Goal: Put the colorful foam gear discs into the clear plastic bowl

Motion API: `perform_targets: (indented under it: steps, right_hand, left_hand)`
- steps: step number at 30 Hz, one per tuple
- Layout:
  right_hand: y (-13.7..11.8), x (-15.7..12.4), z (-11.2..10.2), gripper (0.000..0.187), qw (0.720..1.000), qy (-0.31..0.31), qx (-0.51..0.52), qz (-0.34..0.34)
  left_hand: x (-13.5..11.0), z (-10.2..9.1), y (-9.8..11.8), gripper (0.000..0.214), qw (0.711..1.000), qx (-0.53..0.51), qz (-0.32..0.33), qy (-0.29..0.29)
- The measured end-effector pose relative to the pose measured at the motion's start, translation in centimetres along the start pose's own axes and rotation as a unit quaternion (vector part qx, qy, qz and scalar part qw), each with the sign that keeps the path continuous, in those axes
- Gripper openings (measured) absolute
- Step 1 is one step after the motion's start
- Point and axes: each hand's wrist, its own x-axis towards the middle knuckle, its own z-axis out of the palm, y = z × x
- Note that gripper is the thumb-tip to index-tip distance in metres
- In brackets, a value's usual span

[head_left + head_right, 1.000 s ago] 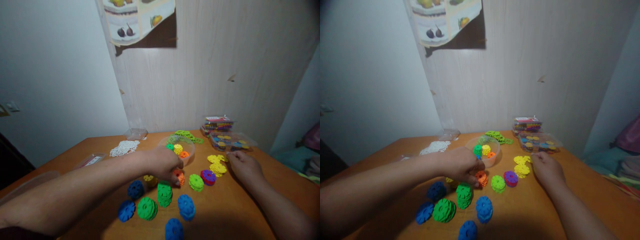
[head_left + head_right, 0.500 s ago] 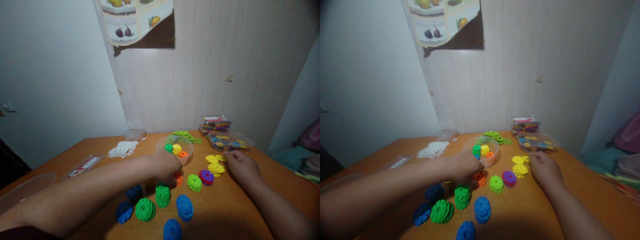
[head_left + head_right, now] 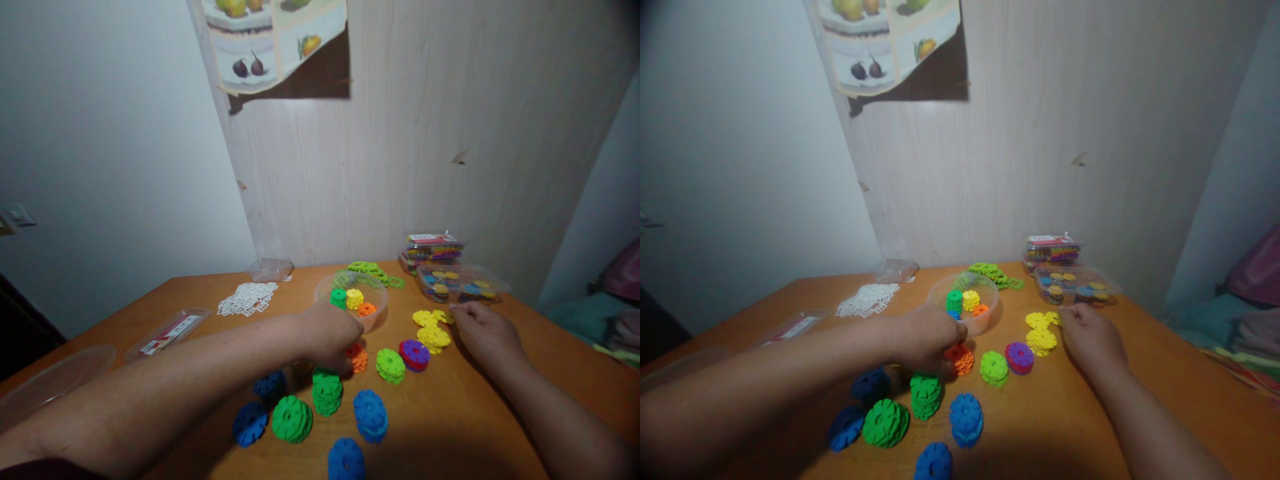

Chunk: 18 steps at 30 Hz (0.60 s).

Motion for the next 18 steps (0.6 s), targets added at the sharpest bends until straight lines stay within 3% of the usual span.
perform_targets:
  steps: [6,10,14,18]
  right_hand:
    - [-0.3,0.0,-0.1,0.038,0.999,-0.022,-0.019,0.026]
    - [-0.3,0.0,-0.1,0.039,0.999,-0.028,-0.022,0.027]
    - [-0.1,0.0,0.1,0.037,0.999,-0.022,-0.012,0.019]
    - [0.1,-0.1,0.2,0.038,1.0,-0.015,-0.004,0.011]
  left_hand:
    - [-2.0,-1.7,-0.3,0.039,0.999,-0.04,-0.011,0.028]
    - [-2.6,-4.1,-2.0,0.038,0.993,-0.076,-0.034,0.089]
    - [-0.4,-5.4,-4.6,0.052,0.988,-0.093,-0.062,0.11]
    - [3.3,-4.9,-5.8,0.051,0.989,-0.092,-0.06,0.095]
